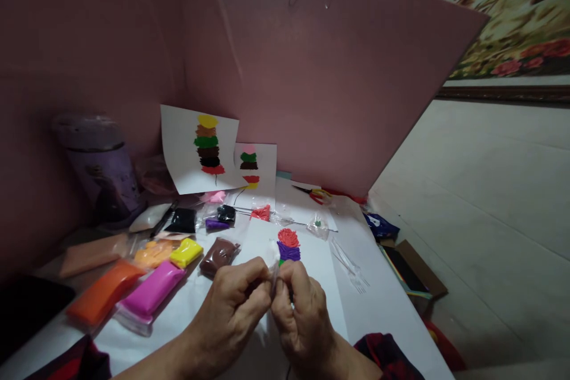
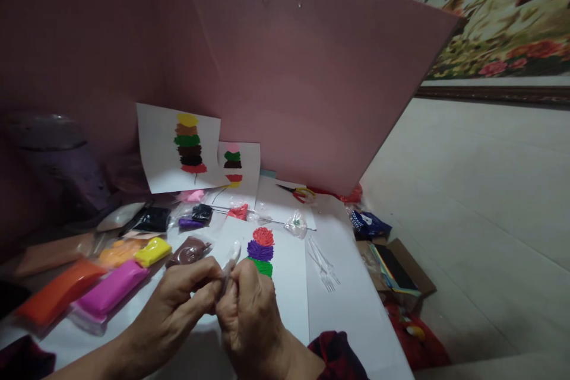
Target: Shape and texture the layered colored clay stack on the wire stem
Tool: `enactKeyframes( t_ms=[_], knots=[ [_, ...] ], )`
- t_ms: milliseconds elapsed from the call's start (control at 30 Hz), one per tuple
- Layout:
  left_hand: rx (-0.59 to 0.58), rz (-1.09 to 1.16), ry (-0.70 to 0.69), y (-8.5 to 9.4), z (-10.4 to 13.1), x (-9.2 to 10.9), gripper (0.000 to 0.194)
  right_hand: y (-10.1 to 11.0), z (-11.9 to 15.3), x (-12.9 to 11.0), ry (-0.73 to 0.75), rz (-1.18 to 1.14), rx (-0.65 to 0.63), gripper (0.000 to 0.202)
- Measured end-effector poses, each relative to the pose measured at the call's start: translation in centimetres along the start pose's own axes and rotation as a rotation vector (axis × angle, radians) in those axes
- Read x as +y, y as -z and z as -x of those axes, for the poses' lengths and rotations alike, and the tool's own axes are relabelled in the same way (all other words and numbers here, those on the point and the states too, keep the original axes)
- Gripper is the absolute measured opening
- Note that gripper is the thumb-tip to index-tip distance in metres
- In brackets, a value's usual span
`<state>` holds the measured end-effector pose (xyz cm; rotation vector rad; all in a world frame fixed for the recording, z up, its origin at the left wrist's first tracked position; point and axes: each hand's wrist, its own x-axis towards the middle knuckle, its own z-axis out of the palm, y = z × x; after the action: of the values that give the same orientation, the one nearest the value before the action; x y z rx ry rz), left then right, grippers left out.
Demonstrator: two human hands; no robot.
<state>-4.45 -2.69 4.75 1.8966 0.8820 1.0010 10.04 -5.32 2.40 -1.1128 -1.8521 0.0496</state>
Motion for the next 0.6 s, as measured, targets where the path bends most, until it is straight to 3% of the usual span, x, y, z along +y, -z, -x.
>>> enactKeyframes(
  t_ms=[100, 200, 367, 467, 500, 567, 600],
  knots=[
    [-0.005, 0.191, 0.090, 0.2, -0.2, -0.1, 0.022, 0.3, -0.4, 0.0, -0.160, -0.202, 0.014, 0.015],
    [-0.041, 0.319, 0.142, 0.4, -0.3, -0.2, 0.021, 0.9, -0.9, -0.1, -0.280, -0.412, -0.056, 0.017],
    [0.008, 0.098, 0.028, 1.0, -0.3, 0.5, 0.029, 1.1, -1.1, -0.3, -0.320, -0.481, -0.049, 0.018],
    [0.054, 0.063, -0.022, 1.7, -0.1, 0.9, 0.013, 0.9, -1.1, -0.4, -0.324, -0.547, 0.002, 0.012],
    [0.046, 0.080, -0.009, 2.0, -0.1, 1.0, 0.022, 1.0, -1.1, -0.4, -0.331, -0.585, 0.019, 0.009],
    [-0.038, 0.158, 0.060, 2.4, -0.2, 0.8, 0.070, 1.1, -1.1, -0.5, -0.331, -0.655, 0.043, 0.005],
    [-0.107, 0.222, 0.111, 2.6, -0.4, 0.6, 0.085, 1.3, -1.1, -0.5, -0.322, -0.683, 0.047, 0.004]
  ],
)
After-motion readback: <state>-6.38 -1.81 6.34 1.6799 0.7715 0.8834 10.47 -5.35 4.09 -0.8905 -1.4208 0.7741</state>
